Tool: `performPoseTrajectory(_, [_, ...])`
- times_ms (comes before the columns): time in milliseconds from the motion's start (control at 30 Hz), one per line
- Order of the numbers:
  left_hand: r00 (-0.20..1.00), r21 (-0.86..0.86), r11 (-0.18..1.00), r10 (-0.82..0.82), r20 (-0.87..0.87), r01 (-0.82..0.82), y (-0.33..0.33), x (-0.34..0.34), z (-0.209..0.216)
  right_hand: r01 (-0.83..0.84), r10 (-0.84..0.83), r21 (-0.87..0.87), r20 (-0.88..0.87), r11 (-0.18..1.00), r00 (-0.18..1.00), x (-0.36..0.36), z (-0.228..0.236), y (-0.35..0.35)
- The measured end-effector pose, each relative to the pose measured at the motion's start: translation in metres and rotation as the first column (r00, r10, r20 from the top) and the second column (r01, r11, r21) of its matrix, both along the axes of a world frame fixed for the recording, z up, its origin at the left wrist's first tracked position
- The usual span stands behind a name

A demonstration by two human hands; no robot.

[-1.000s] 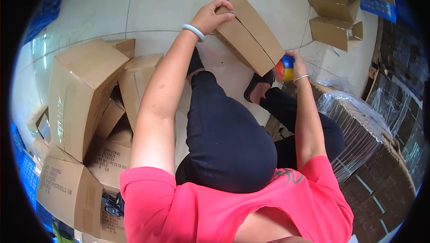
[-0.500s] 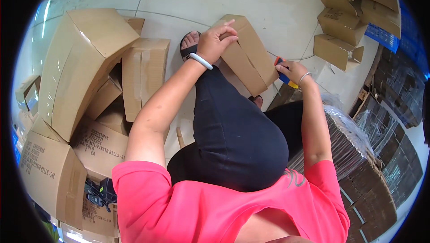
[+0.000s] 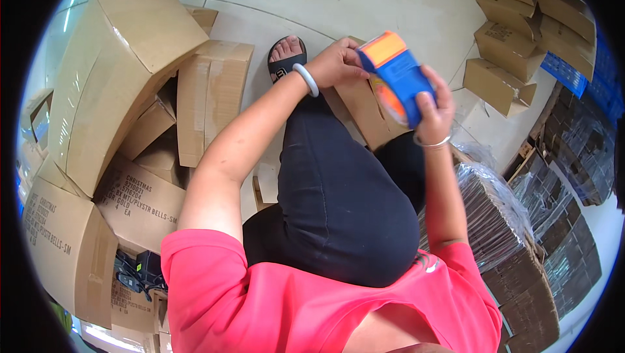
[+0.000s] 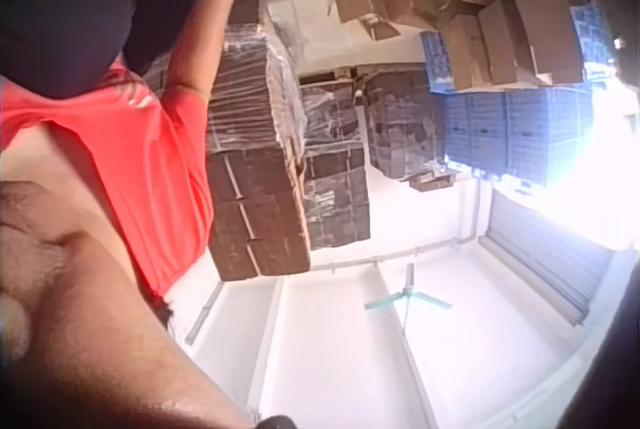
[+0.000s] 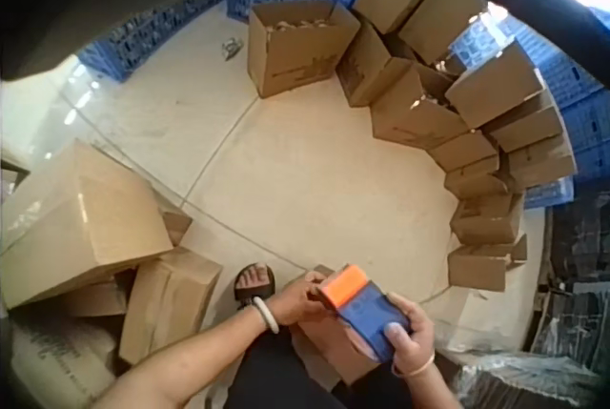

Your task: Packing small containers into cardboard boxes and sealing them with a tape dispenser.

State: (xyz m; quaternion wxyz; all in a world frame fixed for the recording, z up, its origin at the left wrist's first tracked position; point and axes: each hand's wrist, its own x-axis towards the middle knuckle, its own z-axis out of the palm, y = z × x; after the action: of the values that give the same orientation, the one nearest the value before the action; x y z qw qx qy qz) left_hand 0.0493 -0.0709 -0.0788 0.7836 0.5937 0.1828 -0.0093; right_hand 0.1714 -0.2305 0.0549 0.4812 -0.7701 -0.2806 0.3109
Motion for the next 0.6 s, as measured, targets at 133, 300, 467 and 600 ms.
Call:
performPoseTrajectory(133, [0.993,-0.575,0.818,-0.078,-0.084,0.016,0.026,-0.006,-0.001,-0.029,0.048,-0.101,0.195,0.994,0.980,-0.027,-0.029,-0.009])
performPoseTrajectory(300, [0.951,-0.761,0.629,-0.108,-0.291,-0.161,0.038,-0.008,0.001,-0.115,0.141,-0.118,0.242,0.986,0.960,-0.023,-0.025,-0.006])
performPoseTrajectory(467, [0.917,-0.690,0.675,-0.051,-0.396,-0.261,0.034,-0.001,0.021,-0.184,0.210,-0.131,0.227,0.974,0.951,-0.021,-0.022,-0.007])
performPoseTrajectory(600, [0.955,-0.598,0.778,0.007,-0.297,-0.192,0.026,0.001,0.012,-0.177,0.203,-0.147,0.184,0.973,0.962,-0.021,-0.013,-0.003])
